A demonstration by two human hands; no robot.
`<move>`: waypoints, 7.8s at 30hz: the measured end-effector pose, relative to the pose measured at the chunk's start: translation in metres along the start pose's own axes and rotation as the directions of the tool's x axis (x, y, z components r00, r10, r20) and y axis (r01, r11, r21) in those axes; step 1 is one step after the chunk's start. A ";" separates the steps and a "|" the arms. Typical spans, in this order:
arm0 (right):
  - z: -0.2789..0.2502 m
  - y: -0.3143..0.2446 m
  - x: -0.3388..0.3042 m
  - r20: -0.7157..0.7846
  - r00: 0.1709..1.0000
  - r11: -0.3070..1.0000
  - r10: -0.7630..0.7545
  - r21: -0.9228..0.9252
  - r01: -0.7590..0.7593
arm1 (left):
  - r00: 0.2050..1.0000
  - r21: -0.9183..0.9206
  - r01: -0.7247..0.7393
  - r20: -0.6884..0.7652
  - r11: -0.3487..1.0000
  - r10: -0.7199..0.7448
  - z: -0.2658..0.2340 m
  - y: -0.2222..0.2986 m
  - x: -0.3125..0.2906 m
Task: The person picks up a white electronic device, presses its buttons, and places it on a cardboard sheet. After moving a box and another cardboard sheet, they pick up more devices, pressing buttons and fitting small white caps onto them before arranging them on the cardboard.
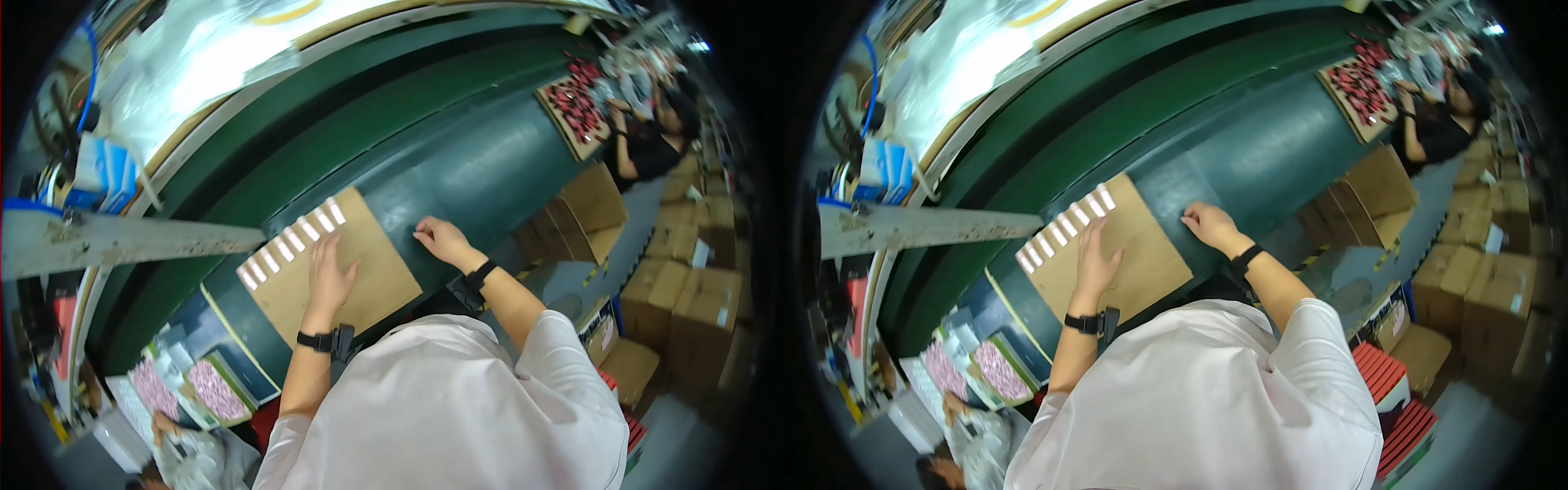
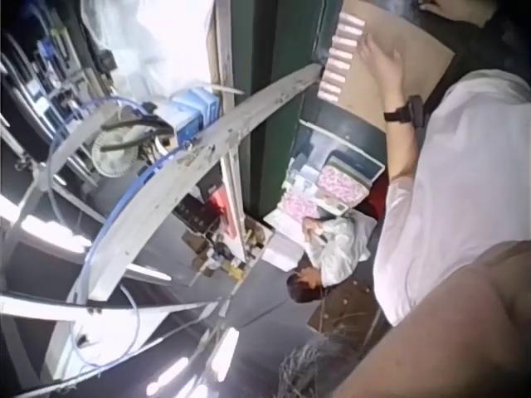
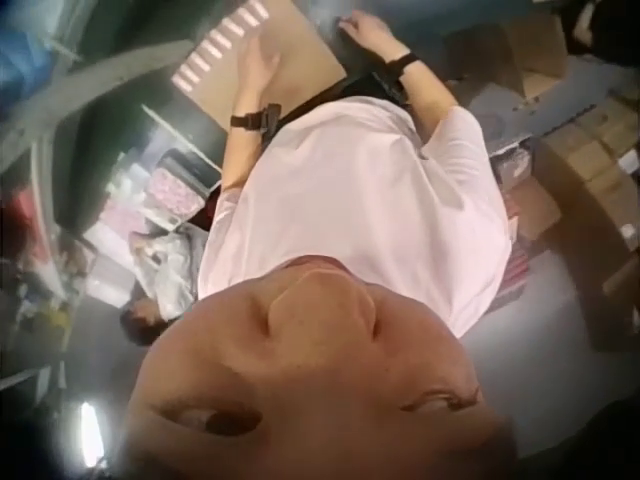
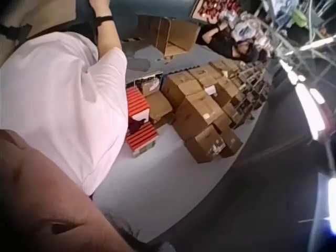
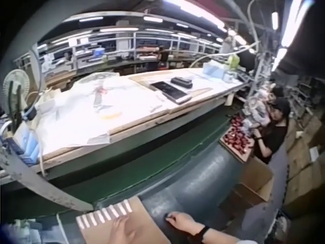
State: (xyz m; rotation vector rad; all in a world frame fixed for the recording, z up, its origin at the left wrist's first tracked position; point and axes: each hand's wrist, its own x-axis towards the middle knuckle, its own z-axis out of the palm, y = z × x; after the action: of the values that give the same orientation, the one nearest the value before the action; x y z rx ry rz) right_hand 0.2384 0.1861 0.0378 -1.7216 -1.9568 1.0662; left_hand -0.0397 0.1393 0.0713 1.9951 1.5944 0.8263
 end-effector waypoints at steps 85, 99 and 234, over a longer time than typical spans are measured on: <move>-0.652 0.675 0.257 -0.191 0.942 0.957 0.276 0.146 -0.251 | 0.450 -0.646 0.741 0.680 -0.183 -0.578 0.579 0.404 0.381; -0.653 0.675 0.248 -0.014 0.971 0.936 0.240 0.270 -0.227 | 0.400 -0.672 0.724 0.595 -0.159 -0.697 0.587 0.427 0.388; -1.198 0.533 0.584 -0.433 0.848 0.601 0.305 0.779 0.181 | 0.757 0.102 0.579 -0.437 0.809 -0.486 0.555 0.609 0.479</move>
State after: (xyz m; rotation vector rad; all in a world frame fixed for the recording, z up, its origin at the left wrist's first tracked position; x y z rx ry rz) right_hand 1.2927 1.1155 0.3277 -1.3292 -0.8214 1.0859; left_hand 0.8461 0.4771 0.1666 1.4041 2.4433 0.8609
